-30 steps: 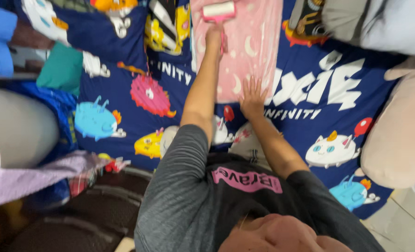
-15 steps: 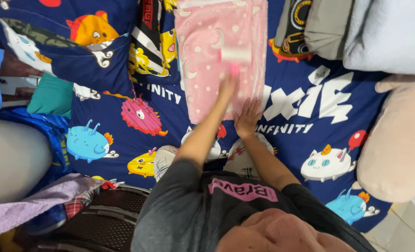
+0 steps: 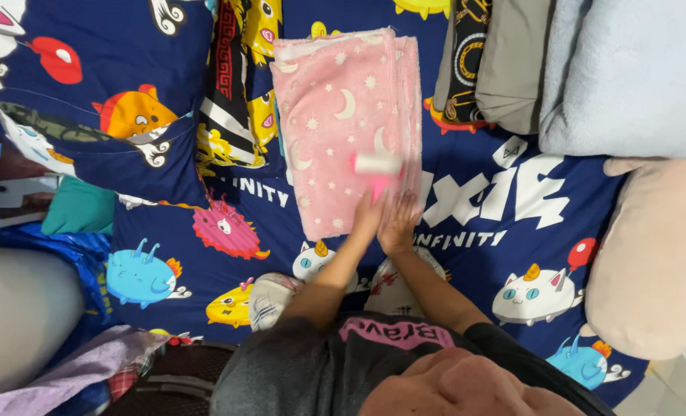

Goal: The person uses a pink lint roller to clean several pillows on a bed. They roll the lint roller over the surfaces of a pink pillow, a blue pillow, a white pillow, and a round white pillow with a Dunkin' logo, then place each cleaned pillow aside.

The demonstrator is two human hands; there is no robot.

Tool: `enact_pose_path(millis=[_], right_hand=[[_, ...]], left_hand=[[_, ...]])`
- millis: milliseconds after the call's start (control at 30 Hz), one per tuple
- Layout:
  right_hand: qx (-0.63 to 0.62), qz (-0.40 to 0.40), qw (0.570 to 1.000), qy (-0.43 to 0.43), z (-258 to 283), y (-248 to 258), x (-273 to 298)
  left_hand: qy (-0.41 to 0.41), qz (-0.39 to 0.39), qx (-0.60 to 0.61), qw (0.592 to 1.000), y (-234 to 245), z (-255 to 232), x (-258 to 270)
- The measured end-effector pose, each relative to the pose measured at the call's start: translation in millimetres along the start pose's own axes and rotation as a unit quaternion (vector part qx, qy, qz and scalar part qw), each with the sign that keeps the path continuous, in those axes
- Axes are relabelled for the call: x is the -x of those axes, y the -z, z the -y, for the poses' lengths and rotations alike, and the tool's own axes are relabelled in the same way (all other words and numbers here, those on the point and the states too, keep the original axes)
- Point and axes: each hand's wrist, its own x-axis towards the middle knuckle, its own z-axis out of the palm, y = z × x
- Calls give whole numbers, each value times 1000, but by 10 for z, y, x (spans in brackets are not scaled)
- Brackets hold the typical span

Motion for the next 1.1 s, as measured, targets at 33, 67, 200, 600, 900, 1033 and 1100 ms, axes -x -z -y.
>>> enact_pose_path(millis=[33,67,200,600,900,1033,1100], right_hand=[[-37,0,999,-6,68,3,88],[-74,-1,997,-12,155,16,200],[-78,1,997,-8,124,222,4],[-26,-39,994,99,692,311,-663],[-6,-39,995,91,878,305,-770],[-39,-44,995,83,946,483,-812],[-48,-59,993,87,1020,532,-1108]], left_hand=[[-73,-11,-52,996,-34,-126,-421],[88,58,180,978,-96,-299,-863],[66,96,360,926,-221,-1335,-2629],[128,-16,333,934,1420,87,642],[62,32,492,868,1773,-604,-2738],[96,-27,286,953,1589,-355,-1511],[94,-26,258,961,1636,-98,-582]])
